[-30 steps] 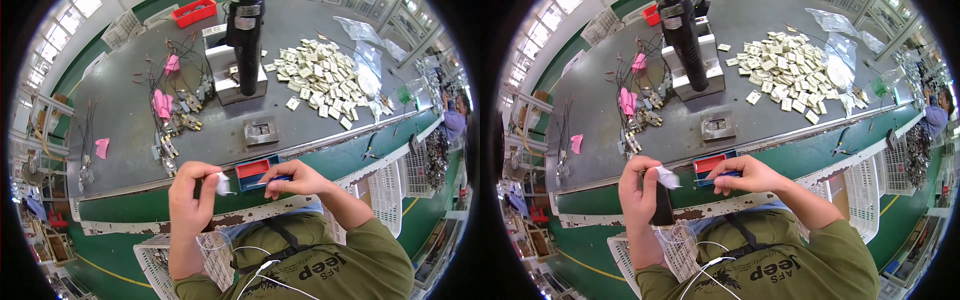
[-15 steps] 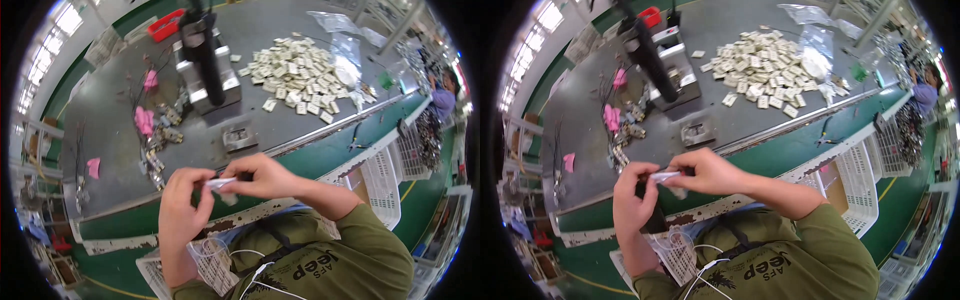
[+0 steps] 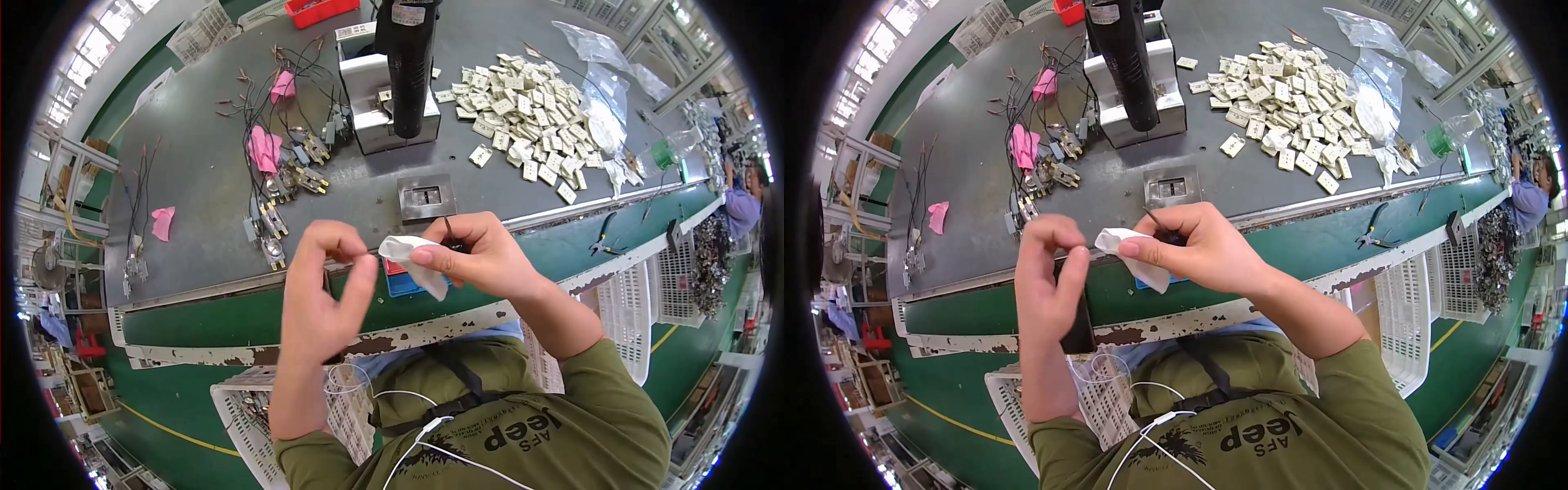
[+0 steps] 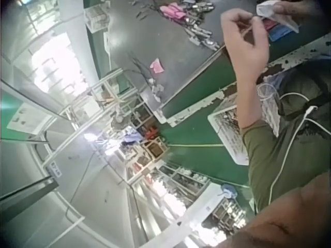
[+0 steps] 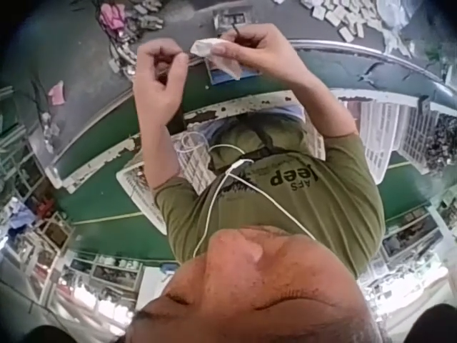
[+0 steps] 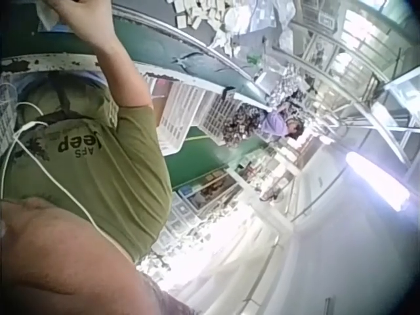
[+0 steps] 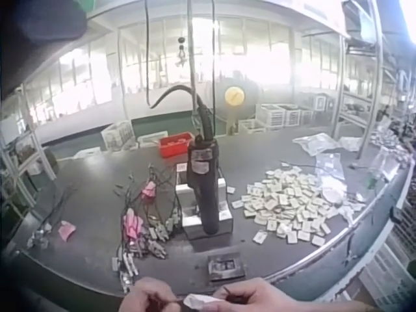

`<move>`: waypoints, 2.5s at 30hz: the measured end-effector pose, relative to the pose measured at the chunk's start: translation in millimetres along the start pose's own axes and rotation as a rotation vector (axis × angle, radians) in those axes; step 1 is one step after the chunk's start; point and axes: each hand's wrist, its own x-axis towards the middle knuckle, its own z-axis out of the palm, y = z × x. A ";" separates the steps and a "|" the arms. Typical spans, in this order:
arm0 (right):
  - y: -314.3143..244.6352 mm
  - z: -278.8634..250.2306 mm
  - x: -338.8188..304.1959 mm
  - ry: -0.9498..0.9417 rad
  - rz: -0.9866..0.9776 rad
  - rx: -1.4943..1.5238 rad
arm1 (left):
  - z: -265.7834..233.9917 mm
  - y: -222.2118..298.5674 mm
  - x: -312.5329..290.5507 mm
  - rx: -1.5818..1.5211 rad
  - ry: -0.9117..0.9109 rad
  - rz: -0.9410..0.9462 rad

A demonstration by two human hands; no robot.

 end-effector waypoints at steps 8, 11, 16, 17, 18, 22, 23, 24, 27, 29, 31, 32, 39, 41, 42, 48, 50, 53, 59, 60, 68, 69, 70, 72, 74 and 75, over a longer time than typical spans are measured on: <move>-0.6 6.6 -3.0 -0.007 0.062 0.066 | 15.1 10.0 -6.5 0.464 -0.005 0.242; -1.5 8.0 -3.6 0.029 0.009 0.062 | 10.9 4.4 -6.4 0.523 -0.041 0.293; -2.3 2.2 -6.3 0.069 0.035 0.122 | -1.1 4.6 -9.6 0.214 -0.042 0.034; -2.0 1.0 -6.8 0.057 0.035 0.155 | -2.9 2.4 -10.2 0.052 -0.004 -0.028; -2.0 -0.6 -7.4 0.060 0.036 0.154 | -4.2 0.2 -9.2 -0.112 0.033 -0.088; -9.8 -0.3 -8.6 0.084 0.002 0.122 | -8.4 2.6 -5.5 0.009 0.038 0.059; -12.2 0.8 -8.6 0.080 0.002 0.117 | 0.9 4.6 -8.9 -0.016 0.068 0.091; -10.5 -0.3 -9.1 0.086 0.003 0.115 | 7.8 8.9 -6.4 -0.021 0.064 0.092; -6.2 3.1 -11.2 0.035 -0.051 0.101 | 15.8 25.7 -5.9 0.218 -0.013 0.063; -3.3 1.2 -10.3 0.027 -0.074 0.042 | 16.1 18.8 -2.7 0.281 -0.035 0.103; -3.3 0.3 -11.5 0.022 -0.099 -0.016 | 15.6 15.4 -2.2 0.306 -0.055 0.123; -4.6 0.3 -12.4 0.038 -0.109 -0.011 | 13.5 15.9 -2.3 0.306 -0.056 0.126; -8.3 -1.1 -14.3 0.118 -0.105 0.115 | -4.3 6.1 -3.0 -0.122 -0.018 -0.034; -7.2 -1.7 -13.9 0.109 -0.098 0.140 | -3.9 5.4 -2.9 -0.113 -0.018 -0.025; -7.5 -2.2 -14.2 0.102 -0.091 0.164 | -3.5 6.1 -2.7 -0.108 -0.020 -0.016; -6.6 -5.9 -14.4 0.071 -0.047 0.254 | -4.3 3.2 0.0 -0.186 -0.067 0.037; -5.3 -4.1 -13.4 0.085 -0.051 0.260 | -4.3 4.3 -1.0 -0.209 -0.058 0.010; -4.4 -2.3 -11.4 0.109 -0.051 0.270 | -1.1 5.2 -3.6 -0.334 -0.029 -0.046; -2.7 -1.9 -10.5 0.122 -0.038 0.258 | 12.0 8.5 -6.2 -0.306 0.135 -0.025; -2.2 -1.1 -10.4 0.132 -0.022 0.224 | 13.5 6.4 -5.0 -0.184 0.182 0.033; -3.3 -0.2 -5.5 0.136 0.042 0.070 | -4.5 9.2 5.9 0.112 0.144 0.156; -2.5 -3.4 -3.6 0.115 0.079 -0.021 | -8.9 15.2 9.3 0.184 0.036 0.106; 0.4 -4.4 -1.2 0.120 0.077 -0.013 | -12.1 19.7 12.4 0.256 -0.072 0.056; 4.4 -0.2 5.1 0.206 -0.446 -0.359 | -15.2 23.9 18.6 0.315 -0.180 0.038; -9.3 6.4 7.3 0.127 -0.383 -0.290 | -16.3 28.5 23.3 0.373 -0.291 0.020; -10.1 12.9 15.4 -0.002 -0.351 -0.212 | -18.7 31.9 23.3 0.404 -0.336 0.017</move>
